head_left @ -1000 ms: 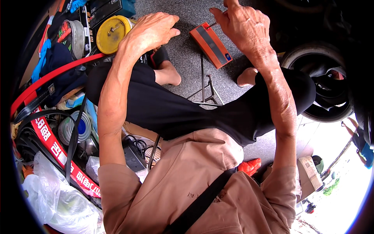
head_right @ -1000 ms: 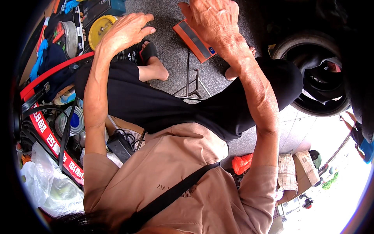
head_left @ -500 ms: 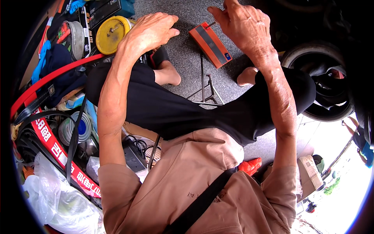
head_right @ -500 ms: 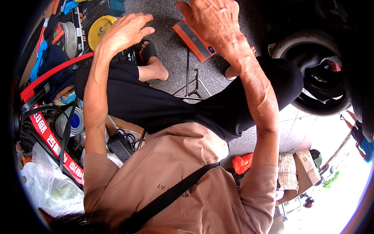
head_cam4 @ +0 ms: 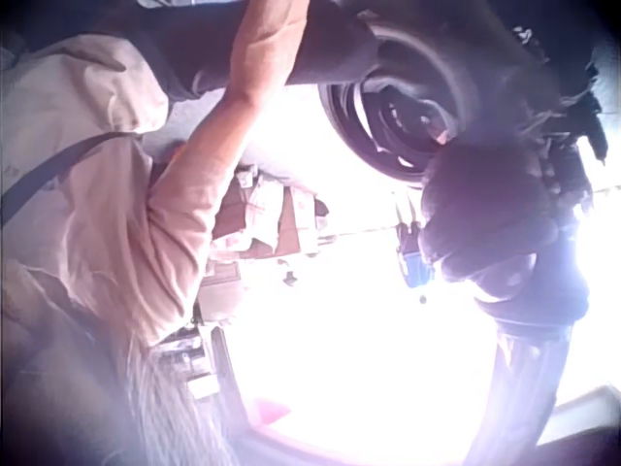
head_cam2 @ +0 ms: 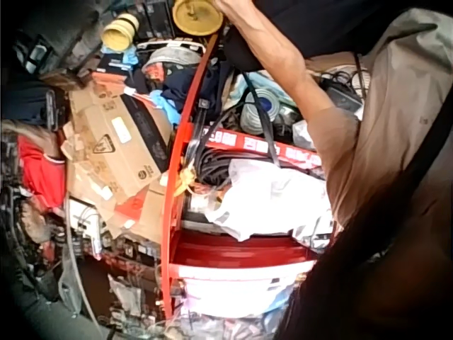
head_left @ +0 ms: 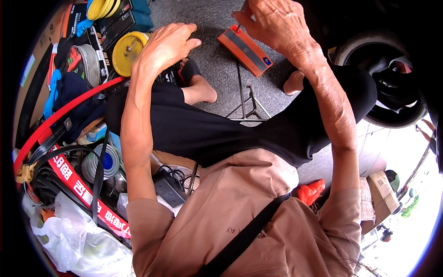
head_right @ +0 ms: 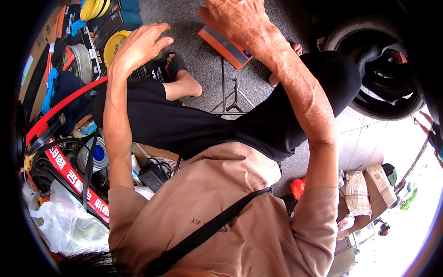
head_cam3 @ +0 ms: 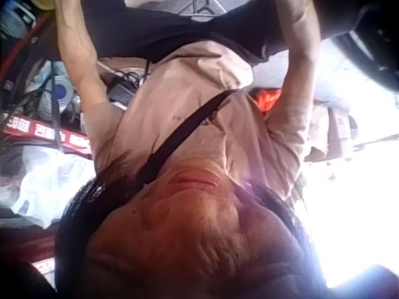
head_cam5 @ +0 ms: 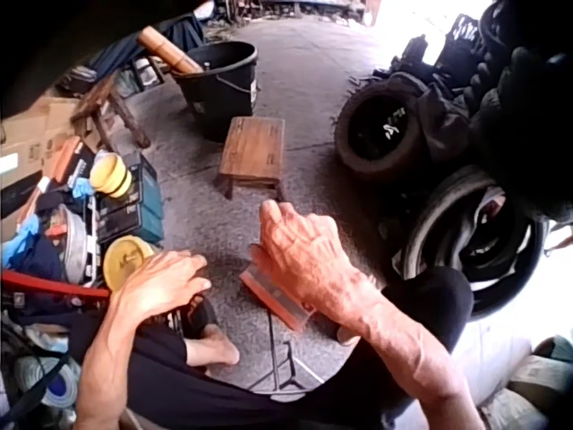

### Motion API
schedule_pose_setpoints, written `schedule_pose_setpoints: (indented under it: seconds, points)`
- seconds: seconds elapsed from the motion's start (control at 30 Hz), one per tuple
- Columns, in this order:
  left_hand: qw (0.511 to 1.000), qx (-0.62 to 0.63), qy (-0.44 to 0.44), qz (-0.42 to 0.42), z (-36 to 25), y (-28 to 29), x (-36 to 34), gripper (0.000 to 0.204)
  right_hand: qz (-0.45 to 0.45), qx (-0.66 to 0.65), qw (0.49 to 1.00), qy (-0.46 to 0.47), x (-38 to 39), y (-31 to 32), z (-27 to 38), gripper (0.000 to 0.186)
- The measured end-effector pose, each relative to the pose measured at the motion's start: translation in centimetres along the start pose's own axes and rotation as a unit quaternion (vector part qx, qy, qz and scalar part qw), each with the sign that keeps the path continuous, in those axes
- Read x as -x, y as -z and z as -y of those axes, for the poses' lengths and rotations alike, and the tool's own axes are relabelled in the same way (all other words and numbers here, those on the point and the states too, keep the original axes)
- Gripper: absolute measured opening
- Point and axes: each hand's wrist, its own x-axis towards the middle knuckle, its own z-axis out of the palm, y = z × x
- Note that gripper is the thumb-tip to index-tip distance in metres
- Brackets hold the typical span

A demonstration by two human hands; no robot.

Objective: The recorder uses a screwdriver and a metal rod to maintain or repair a motorcycle battery.

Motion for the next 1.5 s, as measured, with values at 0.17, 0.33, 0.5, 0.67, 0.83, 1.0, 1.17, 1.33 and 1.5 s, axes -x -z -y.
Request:
schedule_pose_setpoints:
  seconds: [0.17,0.33,0.5,0.67,0.83,1.0,1.17,1.33,1.5]
  points:
    - [0.999,-0.001,-0.027,-0.019,0.3,-0.2,-0.5,0.037,0.022,-0.044,0.999,0.023,0.0,-0.2,0.0,0.035]
    - [0.997,-0.023,0.029,0.066,0.1,0.5,-0.1,0.044,0.032,-0.038,0.999,0.008,-0.6,-0.2,0.8,0.043]
    - [0.999,-0.023,-0.024,0.017,0.5,-0.1,-0.8,0.045,0.188,-0.004,0.981,-0.050,-1.4,2.3,0.6,0.044]
    - [0.998,-0.021,0.013,0.055,0.6,0.1,-0.3,0.044,-0.044,-0.036,0.996,0.069,0.2,-1.2,0.3,0.043]
    - [0.997,-0.024,0.004,0.067,0.6,-0.3,-0.6,0.045,0.033,-0.010,0.999,0.024,-0.2,-0.5,1.2,0.032]
    - [0.996,0.035,0.040,0.070,0.3,-0.4,-0.8,0.036,-0.101,0.022,0.992,0.075,-0.1,-2.7,0.2,0.030]
    - [0.947,0.316,0.060,-0.014,-1.7,-0.8,0.7,0.034,-0.052,-0.014,0.997,0.046,-0.6,-3.6,-0.1,0.030]
    - [0.731,0.611,-0.303,0.029,-10.6,4.4,5.4,0.037,-0.076,-0.057,0.993,0.072,-0.9,-2.9,-0.3,0.028]
    - [0.593,0.535,-0.598,0.070,-16.3,10.3,5.8,0.035,-0.012,-0.024,0.998,0.051,-0.8,-2.7,-0.6,0.026]
